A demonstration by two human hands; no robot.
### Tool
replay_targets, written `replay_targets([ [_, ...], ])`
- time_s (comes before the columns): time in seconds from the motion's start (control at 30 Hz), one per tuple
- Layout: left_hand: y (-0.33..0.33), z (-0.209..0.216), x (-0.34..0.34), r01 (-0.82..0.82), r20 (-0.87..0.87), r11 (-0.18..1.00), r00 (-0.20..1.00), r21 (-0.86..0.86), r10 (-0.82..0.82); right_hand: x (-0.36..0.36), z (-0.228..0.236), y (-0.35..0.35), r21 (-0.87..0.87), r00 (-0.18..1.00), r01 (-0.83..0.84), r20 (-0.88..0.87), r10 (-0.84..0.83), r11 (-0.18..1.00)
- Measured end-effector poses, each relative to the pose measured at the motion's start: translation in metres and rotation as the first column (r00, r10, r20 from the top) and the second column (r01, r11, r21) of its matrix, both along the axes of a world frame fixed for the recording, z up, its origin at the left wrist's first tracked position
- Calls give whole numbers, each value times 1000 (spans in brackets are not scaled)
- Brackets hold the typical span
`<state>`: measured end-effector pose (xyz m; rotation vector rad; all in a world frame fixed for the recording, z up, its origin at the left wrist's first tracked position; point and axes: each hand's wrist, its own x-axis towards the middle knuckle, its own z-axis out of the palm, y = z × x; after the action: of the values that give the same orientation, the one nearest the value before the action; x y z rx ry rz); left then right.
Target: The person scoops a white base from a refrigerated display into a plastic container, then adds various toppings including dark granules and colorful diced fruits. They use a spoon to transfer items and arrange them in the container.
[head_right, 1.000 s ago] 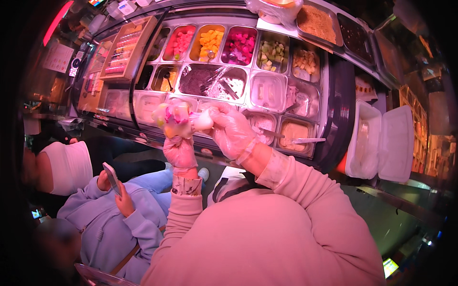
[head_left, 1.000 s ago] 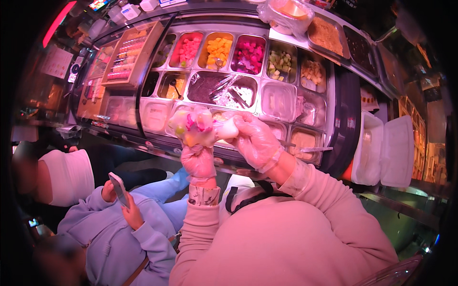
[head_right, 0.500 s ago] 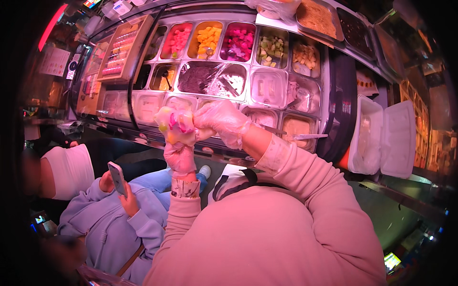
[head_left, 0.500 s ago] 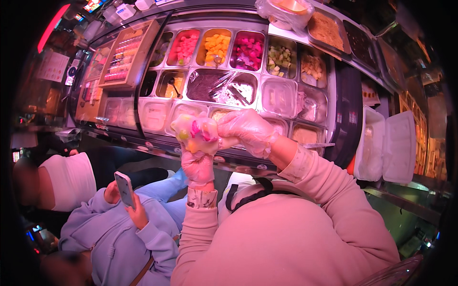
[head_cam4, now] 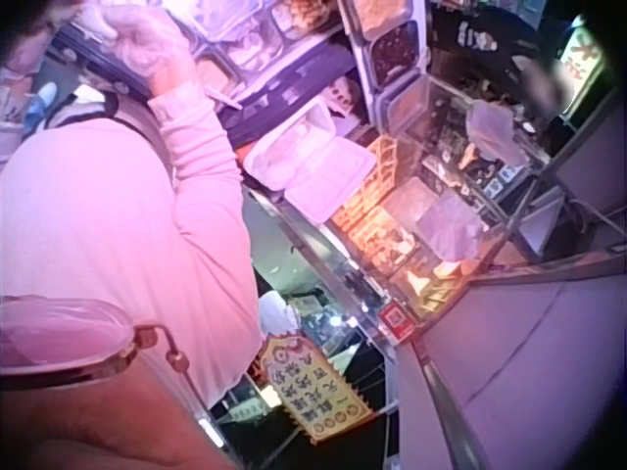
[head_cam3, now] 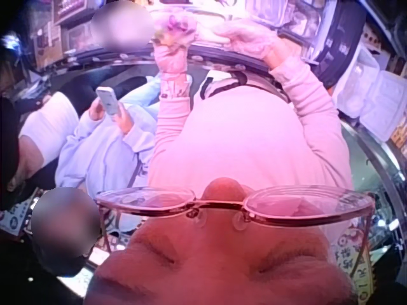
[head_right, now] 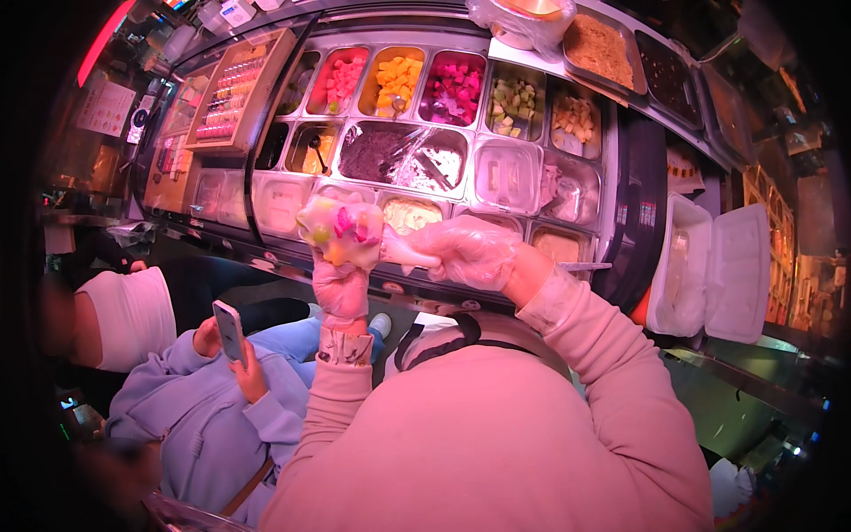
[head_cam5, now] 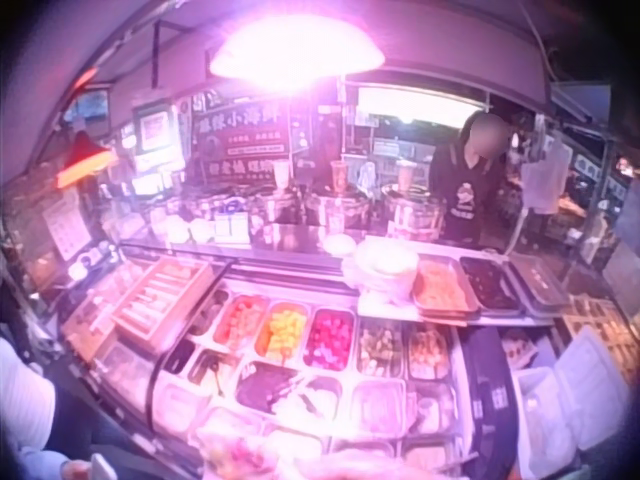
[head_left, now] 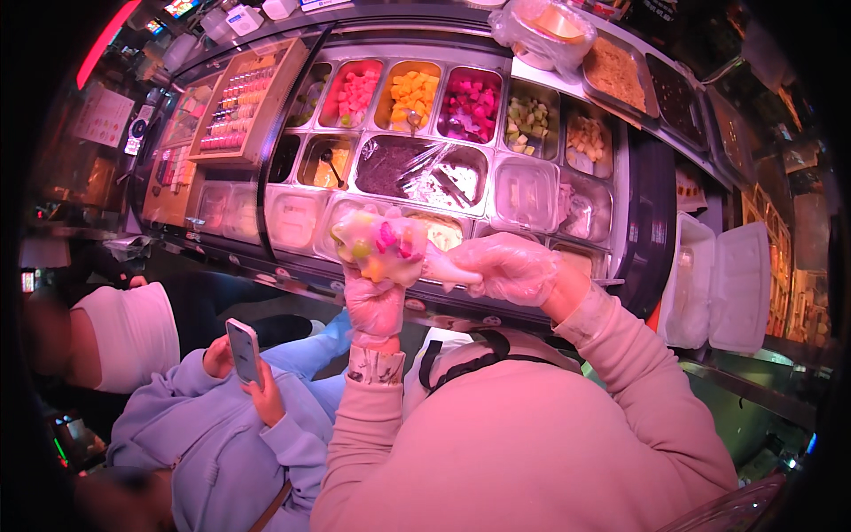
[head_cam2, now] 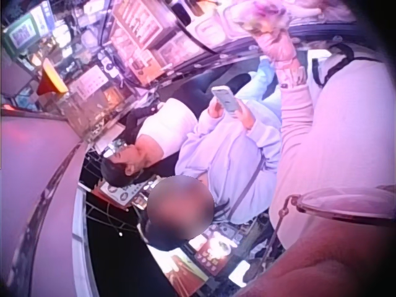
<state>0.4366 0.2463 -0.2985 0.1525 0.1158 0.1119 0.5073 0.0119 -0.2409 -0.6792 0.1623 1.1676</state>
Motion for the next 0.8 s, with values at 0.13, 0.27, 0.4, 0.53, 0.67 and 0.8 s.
replay_targets([
  [0.13, -1, 5, 7, 47, 36, 981, 998, 189, -55, -3, 2, 3, 152, 936, 351, -50, -347, 924],
  [0.27, -5, -2, 13, -8, -3, 955, 1000, 296, 10, -9, -33, 6, 315, 864, 503, -197, -463, 805],
  [0.4, -7, 1, 23, 27, 7, 939, 999, 343, -32, -15, -27, 15, 277, 798, 597, -306, -520, 753],
  [0.53, 0, -1, 23, 30, -19, 943, 1000, 331, -25, -12, 21, 26, 345, 802, 597, -294, -520, 724],
  [0.67, 2, 15, 26, 31, 12, 932, 999, 361, -38, -2, 39, 33, 334, 846, 531, -167, -506, 779],
  [0.8, 1, 25, 28, 26, 27, 866, 999, 499, -46, 19, 49, 32, 378, 939, 159, 226, -257, 912],
])
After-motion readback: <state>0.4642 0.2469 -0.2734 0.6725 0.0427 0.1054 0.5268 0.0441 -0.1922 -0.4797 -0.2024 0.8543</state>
